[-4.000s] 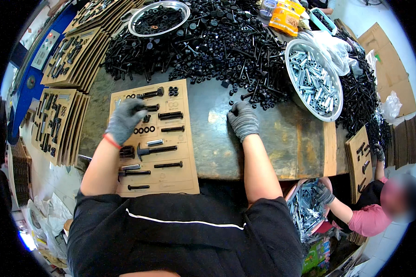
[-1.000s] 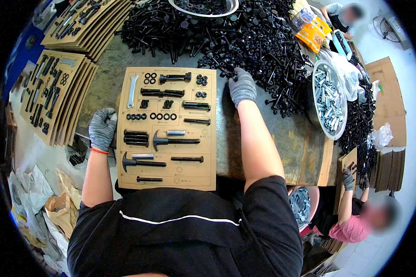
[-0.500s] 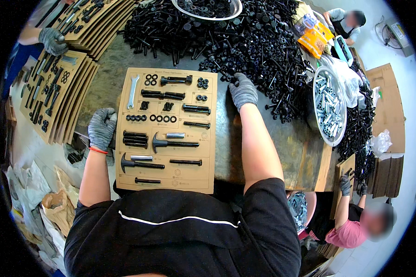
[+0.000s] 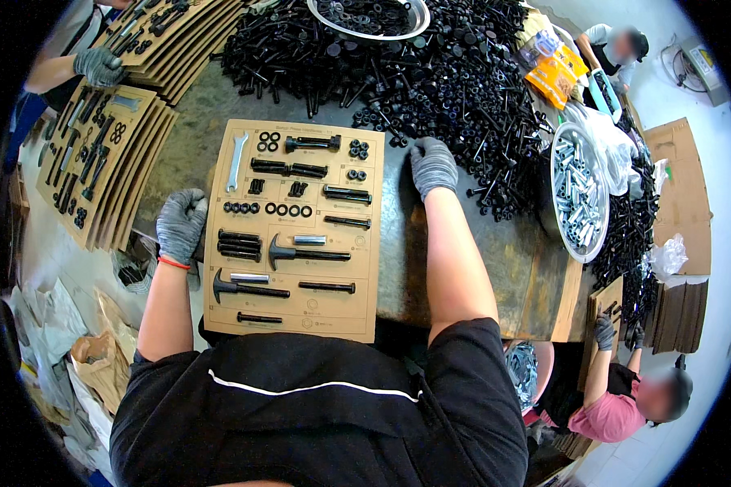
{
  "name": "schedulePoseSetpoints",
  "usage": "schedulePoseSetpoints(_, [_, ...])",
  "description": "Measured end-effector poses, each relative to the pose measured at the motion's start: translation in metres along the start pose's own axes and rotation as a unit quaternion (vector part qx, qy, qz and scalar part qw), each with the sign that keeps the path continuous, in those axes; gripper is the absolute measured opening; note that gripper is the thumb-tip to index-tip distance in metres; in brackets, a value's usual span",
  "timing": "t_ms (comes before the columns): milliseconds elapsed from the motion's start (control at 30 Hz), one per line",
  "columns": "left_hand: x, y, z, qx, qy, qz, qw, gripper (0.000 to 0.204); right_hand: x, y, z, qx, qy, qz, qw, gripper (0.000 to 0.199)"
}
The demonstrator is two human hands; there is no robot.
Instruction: The person arranges various metal tools and hardware onto a cardboard backing sheet. They pick up hammers, bolts, washers, and a wrench from piles on the table and place them into designated slots on the board. The person repeats this process to complete multiple tool kit assemblies.
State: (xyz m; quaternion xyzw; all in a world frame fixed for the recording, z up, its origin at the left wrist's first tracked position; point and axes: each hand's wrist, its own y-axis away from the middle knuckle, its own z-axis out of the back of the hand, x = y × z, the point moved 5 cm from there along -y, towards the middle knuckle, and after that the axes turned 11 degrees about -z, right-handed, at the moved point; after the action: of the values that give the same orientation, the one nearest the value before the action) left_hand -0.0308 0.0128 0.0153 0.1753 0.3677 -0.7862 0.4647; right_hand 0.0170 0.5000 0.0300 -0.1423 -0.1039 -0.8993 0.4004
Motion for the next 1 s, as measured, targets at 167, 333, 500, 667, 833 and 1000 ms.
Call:
schedulePoseSetpoints(167, [0.007, 0.002, 0.0, -0.004, 0.025, 0.006, 1.0, 0.016, 0.021, 0.006, -0.009, 0.008, 0.003, 0.019, 1.0, 0.034])
schedulePoseSetpoints(333, [0.002, 0.001, 0.002, -0.006, 0.014, 0.005, 1.0, 0.015, 0.019, 0.006, -0.004, 0.051, 0.052, -0.003, 0.997, 0.032])
schedulePoseSetpoints(500, [0.002, 0.001, 0.0, -0.008, 0.018, -0.002, 1.0, 0.015, 0.014, 0.004, 0.0, -0.014, 0.024, -0.006, 1.0, 0.032])
schedulePoseSetpoints(667, [0.006, 0.003, -0.001, -0.008, 0.019, 0.002, 1.0, 0.016, 0.034, 0.004, -0.009, -0.031, -0.003, 0.001, 1.0, 0.032])
schedulePoseSetpoints(833, [-0.003, 0.004, 0.009, -0.01, -0.07, -0.072, 0.995, 0.018, 0.037, -0.001, -0.007, 0.03, 0.057, -0.077, 0.995, 0.045])
schedulePoseSetpoints(1000, [-0.006, -0.006, 0.003, 0.047, -0.055, -0.024, 0.997, 0.02, 0.012, -0.007, -0.019, -0.076, -0.036, -0.031, 0.996, 0.032])
